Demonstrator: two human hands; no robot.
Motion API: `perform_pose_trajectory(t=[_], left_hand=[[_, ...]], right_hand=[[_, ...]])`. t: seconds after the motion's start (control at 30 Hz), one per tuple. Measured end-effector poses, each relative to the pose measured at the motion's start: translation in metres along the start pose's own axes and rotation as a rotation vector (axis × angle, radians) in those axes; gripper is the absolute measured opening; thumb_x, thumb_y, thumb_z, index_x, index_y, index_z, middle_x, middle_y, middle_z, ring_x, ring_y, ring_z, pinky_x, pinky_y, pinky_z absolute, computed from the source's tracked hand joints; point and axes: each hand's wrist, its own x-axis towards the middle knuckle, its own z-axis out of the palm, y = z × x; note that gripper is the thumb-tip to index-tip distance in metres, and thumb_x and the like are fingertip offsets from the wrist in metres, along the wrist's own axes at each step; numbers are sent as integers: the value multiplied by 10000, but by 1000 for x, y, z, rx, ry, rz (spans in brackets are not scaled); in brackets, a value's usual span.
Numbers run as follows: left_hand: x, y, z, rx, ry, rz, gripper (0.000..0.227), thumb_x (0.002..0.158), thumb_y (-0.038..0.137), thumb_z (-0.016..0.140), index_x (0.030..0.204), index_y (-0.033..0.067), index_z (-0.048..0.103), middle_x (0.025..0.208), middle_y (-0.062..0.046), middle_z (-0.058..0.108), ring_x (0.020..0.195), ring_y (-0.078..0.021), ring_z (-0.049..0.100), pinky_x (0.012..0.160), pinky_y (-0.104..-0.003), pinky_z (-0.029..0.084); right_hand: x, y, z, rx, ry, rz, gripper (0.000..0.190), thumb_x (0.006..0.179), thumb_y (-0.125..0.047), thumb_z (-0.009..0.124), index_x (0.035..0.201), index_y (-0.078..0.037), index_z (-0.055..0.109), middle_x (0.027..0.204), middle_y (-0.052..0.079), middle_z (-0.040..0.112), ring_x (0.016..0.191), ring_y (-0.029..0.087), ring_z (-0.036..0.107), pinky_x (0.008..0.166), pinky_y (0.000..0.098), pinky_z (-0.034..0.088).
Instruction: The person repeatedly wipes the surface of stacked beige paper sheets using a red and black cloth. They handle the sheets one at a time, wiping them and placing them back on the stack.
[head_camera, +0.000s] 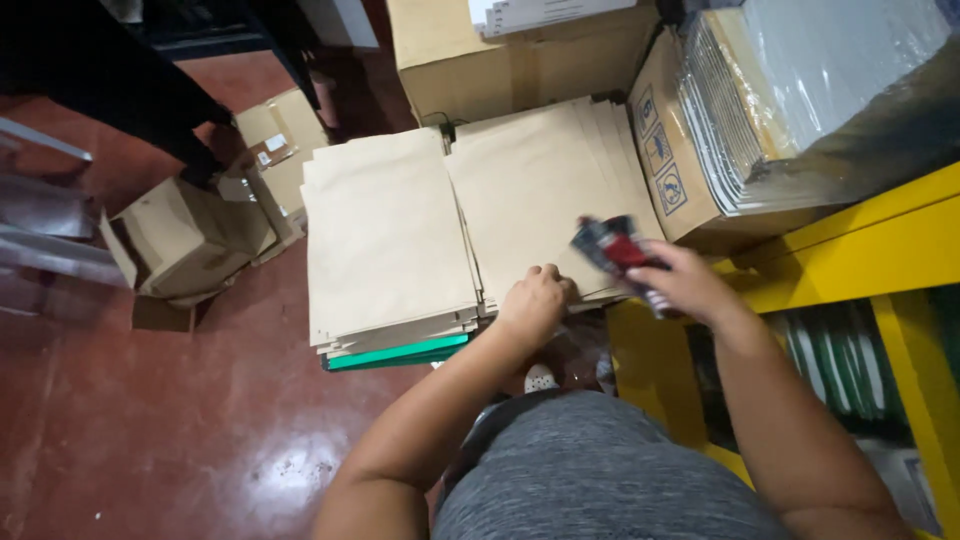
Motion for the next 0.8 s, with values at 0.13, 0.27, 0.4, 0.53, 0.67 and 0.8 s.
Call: perform_pose_trajectory(t=[0.13, 0.27, 0.4, 0.53, 0.67, 0.8], left_hand=[[2, -15, 18, -14, -9, 19, 118, 800, 170, 773, 914, 202, 779, 931, -54, 637, 876, -239, 705, 628, -333, 649], [-1, -11, -1, -24, -77, 3, 307, 715, 207, 862, 1007, 170, 773, 1009, -81, 646, 940, -292, 698, 687, -404, 663], [-9, -5, -18, -53, -122, -33, 276, 730, 267, 829, 1003, 271, 794, 1000, -51, 713, 927, -302, 723, 722, -421, 664], [-14, -6, -74, -131, -208, -19, 237, 765, 300, 792, 991, 228, 795, 895, -70, 741, 833, -327, 753, 691, -454, 659], [4, -34, -92, -113, -317, -56, 405, 801, 162, 684, 1177, 302, 741, 1010, -60, 757, 915, -320, 752, 755, -454, 623], [4, -58, -178, -271, 128, 24, 107, 876, 147, 582, 829, 206, 659, 644, -1, 588, 599, -142, 525, 524, -353, 379]], right_hand=[[27, 59, -9, 427, 121, 119, 460, 852, -89, 766, 1306, -125, 693, 1096, 84, 719, 884, 168, 692, 755, 332, 596], [23, 45, -17, 648, 120, 98, 423, 870, -66, 755, 1284, -124, 688, 1086, 98, 707, 883, 197, 702, 718, 365, 592], [26, 46, -13, 726, 108, 72, 379, 864, -61, 769, 1234, -111, 699, 1053, 71, 697, 890, 193, 703, 713, 355, 592], [22, 31, -13, 725, 101, 71, 380, 858, -67, 772, 1228, -104, 695, 1052, 84, 700, 884, 209, 708, 695, 382, 598], [21, 17, -33, 752, 87, 106, 393, 873, -128, 741, 1255, -162, 659, 1035, 118, 710, 771, 266, 696, 570, 406, 578], [26, 37, -71, 895, 78, 63, 383, 986, -343, 621, 1267, -94, 695, 1144, 83, 748, 930, 217, 743, 750, 406, 616]])
